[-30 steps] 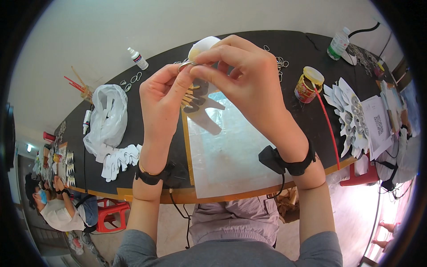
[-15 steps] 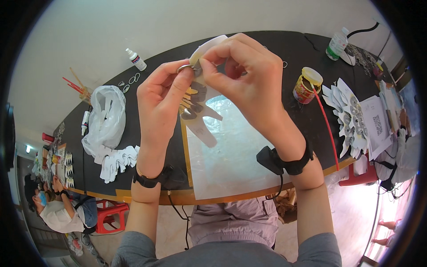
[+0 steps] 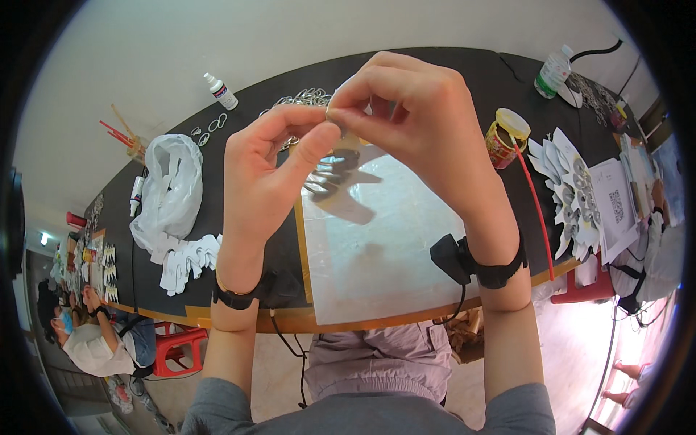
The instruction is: The recorder is attaching metal eyelets or rings to a piece of white material, possibly part of a shoe upper or decorative element.
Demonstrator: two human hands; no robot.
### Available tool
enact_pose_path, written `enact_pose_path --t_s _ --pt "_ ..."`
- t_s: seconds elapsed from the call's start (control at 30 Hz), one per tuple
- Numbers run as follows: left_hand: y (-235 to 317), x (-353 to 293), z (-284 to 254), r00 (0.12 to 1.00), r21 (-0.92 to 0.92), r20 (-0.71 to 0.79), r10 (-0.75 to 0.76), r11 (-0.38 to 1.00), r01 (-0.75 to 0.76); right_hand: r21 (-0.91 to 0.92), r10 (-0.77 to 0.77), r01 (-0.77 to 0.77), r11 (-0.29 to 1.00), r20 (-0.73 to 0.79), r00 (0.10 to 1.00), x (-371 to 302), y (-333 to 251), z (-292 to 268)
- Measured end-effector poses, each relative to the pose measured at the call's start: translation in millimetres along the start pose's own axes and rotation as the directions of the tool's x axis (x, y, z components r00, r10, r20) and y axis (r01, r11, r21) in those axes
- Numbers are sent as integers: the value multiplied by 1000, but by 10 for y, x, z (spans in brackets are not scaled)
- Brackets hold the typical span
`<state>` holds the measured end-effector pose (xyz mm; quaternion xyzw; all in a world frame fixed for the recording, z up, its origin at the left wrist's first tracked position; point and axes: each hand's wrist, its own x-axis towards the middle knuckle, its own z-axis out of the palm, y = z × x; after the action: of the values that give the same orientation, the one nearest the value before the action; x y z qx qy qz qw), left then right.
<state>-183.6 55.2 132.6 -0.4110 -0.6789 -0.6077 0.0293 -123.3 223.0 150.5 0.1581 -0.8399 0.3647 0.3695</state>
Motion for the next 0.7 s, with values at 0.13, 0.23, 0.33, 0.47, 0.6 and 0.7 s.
enact_pose_path --t_s 0.13,0.23,0.33,0.47,0.6,0.7 --pt "-38 7 11 999 8 -37 2 1000 -2 22 31 -31 999 -17 999 5 -75 18" --pt "-23 -2 -5 1000 21 -15 17 1000 -17 140 258 -243 960 -95 962 -6 -141 50" --pt "3 12 -4 989 -197 -110 -97 978 74 81 180 -170 982 -148 972 -52 -144 94" --pt "-6 19 -35 978 -296 -197 -62 955 1 237 281 -240 941 -159 946 -71 -156 140" --pt "-30 5 -30 973 -197 -230 -22 980 -24 193 249 -222 956 -129 960 -77 -103 184" --pt "-51 5 -17 963 -45 -258 72 995 -87 231 270 -237 944 -122 955 -76 -116 193"
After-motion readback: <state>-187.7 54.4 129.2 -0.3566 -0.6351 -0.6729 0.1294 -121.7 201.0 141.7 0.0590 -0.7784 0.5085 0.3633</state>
